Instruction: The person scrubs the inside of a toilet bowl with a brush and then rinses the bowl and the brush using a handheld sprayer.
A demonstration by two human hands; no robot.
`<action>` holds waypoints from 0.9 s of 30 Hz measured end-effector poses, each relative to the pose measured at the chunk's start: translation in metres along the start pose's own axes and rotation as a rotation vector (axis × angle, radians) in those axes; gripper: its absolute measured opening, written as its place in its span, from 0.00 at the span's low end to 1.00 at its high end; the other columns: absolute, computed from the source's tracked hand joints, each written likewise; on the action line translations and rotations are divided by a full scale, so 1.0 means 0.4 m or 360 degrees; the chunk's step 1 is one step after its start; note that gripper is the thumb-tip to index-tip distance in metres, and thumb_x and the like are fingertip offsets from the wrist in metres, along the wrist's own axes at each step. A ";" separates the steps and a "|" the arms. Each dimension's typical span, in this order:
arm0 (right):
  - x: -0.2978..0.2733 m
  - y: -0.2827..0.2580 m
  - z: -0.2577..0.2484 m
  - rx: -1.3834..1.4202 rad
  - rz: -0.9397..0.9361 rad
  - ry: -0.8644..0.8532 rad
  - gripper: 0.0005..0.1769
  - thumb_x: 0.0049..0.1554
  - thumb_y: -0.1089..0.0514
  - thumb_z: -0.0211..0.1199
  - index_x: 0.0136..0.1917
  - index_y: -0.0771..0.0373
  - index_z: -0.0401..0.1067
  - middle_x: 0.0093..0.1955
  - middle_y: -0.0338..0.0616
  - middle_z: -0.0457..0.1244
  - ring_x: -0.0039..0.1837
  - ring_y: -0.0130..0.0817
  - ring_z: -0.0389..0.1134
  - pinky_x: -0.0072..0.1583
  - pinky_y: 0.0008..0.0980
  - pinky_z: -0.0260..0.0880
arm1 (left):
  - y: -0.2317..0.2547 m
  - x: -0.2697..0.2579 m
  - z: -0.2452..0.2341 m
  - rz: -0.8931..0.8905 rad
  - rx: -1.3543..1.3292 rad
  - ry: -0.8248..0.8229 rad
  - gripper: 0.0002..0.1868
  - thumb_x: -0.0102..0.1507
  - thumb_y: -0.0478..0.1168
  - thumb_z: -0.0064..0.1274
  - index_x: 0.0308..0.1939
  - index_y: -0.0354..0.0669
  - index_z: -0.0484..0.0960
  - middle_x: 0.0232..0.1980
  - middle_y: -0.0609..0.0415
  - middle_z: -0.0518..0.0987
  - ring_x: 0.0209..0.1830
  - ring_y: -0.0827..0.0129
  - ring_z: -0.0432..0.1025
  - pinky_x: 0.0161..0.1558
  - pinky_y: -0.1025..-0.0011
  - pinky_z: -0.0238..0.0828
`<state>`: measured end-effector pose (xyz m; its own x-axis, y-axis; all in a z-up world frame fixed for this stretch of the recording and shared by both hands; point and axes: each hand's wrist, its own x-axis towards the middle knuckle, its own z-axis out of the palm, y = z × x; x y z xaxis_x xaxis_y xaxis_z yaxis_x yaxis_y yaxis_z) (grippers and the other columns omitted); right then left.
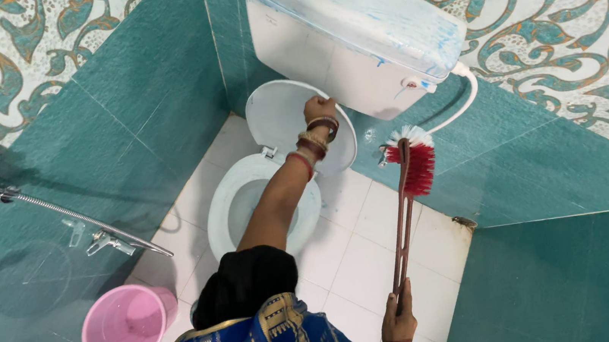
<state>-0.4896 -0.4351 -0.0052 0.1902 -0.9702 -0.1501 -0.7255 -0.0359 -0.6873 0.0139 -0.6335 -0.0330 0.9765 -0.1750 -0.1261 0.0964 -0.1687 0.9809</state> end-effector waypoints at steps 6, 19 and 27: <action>0.008 -0.023 -0.001 -0.0031 -0.0222 -0.0029 0.33 0.64 0.53 0.54 0.81 0.49 0.55 0.38 0.48 0.70 0.29 0.29 0.64 0.33 0.36 0.63 | -0.275 -0.304 -0.367 -0.0058 -0.0367 -0.0131 0.12 0.60 0.39 0.62 0.28 0.36 0.77 0.26 0.53 0.80 0.26 0.72 0.72 0.34 0.70 0.72; 0.145 -0.092 0.108 -0.0193 -0.0605 -0.0128 0.35 0.61 0.53 0.62 0.80 0.55 0.59 0.27 0.42 0.62 0.28 0.29 0.61 0.34 0.34 0.62 | -0.674 -0.653 -0.848 -0.1214 -0.0133 -0.0083 0.13 0.69 0.42 0.51 0.40 0.32 0.73 0.38 0.45 0.74 0.42 0.60 0.73 0.51 0.66 0.75; 0.211 -0.061 0.277 -0.0481 -0.0279 -0.0525 0.36 0.59 0.46 0.63 0.78 0.52 0.61 0.32 0.52 0.68 0.33 0.38 0.70 0.40 0.38 0.71 | -0.775 -0.584 -0.921 -0.1557 0.0174 -0.0258 0.22 0.69 0.51 0.48 0.50 0.32 0.75 0.49 0.41 0.75 0.52 0.52 0.71 0.56 0.61 0.71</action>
<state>-0.3826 -0.4894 -0.0801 0.4912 -0.8172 -0.3014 -0.8142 -0.3078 -0.4923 -0.1732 -0.1830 -0.2530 0.4378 -0.0399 -0.8982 0.8182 -0.3964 0.4164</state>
